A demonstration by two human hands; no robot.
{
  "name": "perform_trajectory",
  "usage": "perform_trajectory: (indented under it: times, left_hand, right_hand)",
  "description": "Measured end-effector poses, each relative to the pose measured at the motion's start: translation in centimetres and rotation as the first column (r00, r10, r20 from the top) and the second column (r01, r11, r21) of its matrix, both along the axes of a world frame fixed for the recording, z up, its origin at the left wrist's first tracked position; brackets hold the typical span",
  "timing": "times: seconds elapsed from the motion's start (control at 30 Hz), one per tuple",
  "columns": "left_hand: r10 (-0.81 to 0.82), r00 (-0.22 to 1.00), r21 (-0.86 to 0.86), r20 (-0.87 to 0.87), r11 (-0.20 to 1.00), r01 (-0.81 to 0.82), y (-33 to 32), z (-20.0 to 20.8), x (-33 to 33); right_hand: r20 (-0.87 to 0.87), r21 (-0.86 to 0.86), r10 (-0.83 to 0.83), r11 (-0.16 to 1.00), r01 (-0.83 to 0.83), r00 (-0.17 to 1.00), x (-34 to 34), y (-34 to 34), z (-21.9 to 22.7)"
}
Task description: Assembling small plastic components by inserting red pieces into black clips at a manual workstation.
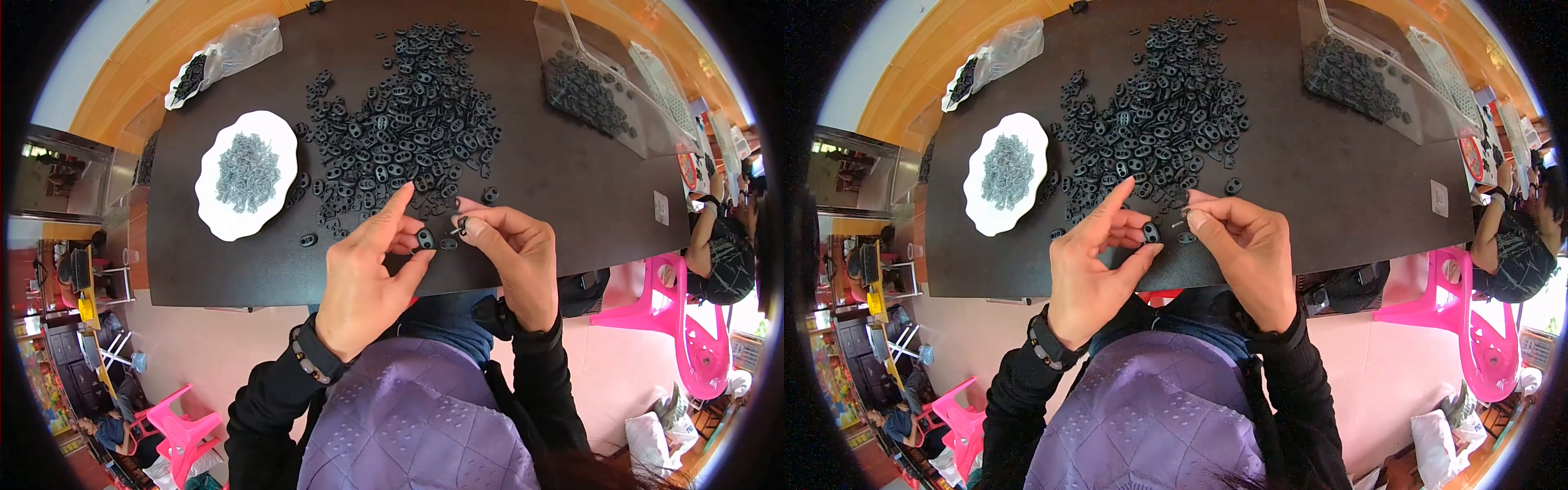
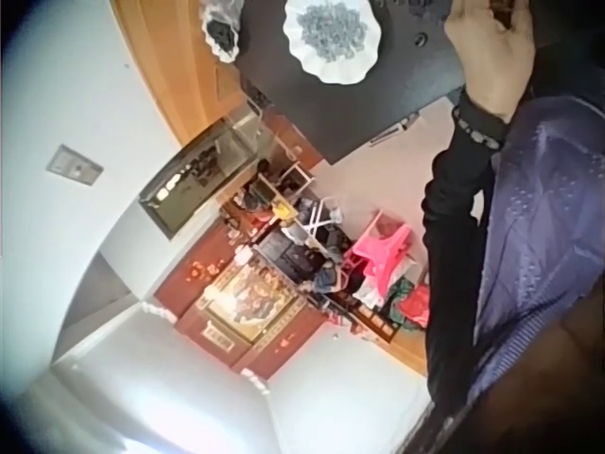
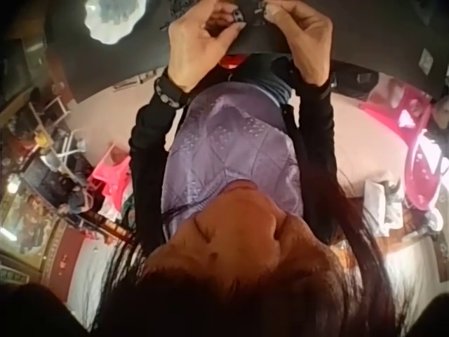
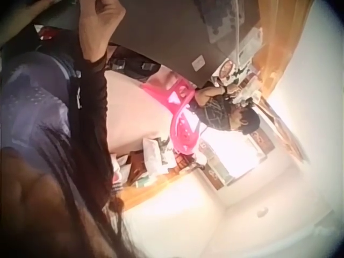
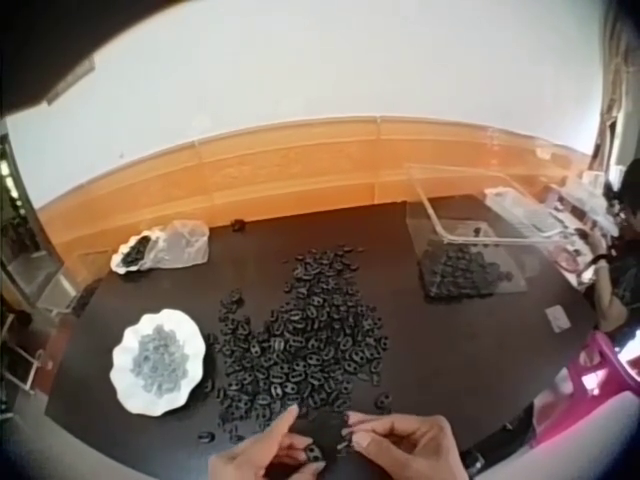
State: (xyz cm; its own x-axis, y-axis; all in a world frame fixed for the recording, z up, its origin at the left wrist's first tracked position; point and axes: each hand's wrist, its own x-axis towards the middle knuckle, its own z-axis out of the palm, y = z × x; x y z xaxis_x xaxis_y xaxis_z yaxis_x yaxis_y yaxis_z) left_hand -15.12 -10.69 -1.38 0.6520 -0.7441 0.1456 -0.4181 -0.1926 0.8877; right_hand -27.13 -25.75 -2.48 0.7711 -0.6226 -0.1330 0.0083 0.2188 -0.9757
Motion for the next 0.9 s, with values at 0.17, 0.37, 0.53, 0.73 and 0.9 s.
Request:
perform_trajectory:
  times: [0.17,0.37,0.53,0.73,0.9]
  left_hand:
    - [-0.027,0.994,-0.025,-0.107,0.999,0.025,0.9,-0.5,0.2]
    - [-0.018,0.922,-0.102,-0.386,0.994,-0.024,1.8,-0.9,0.0]
    - [-0.041,0.694,-0.169,-0.719,0.979,-0.117,2.1,-0.6,0.4]
    - [-0.039,0.672,-0.212,-0.739,0.961,-0.178,2.0,-1.1,-1.1]
    - [-0.054,0.760,-0.238,-0.648,0.962,-0.134,2.7,-2.4,-1.6]
  right_hand:
    - [0.003,-0.048,0.055,0.997,-0.054,0.999,0.4,0.1,-0.3]
    - [0.022,-0.024,0.031,0.999,-0.030,0.999,0.5,0.3,-0.4]
    - [-0.005,-0.025,0.034,0.999,-0.035,0.999,0.2,0.5,0.1]
    - [-0.002,0.103,0.090,0.991,-0.090,0.996,-0.3,2.1,0.6]
    - [0.015,0.126,0.121,0.985,-0.122,0.993,-0.6,3.0,0.3]
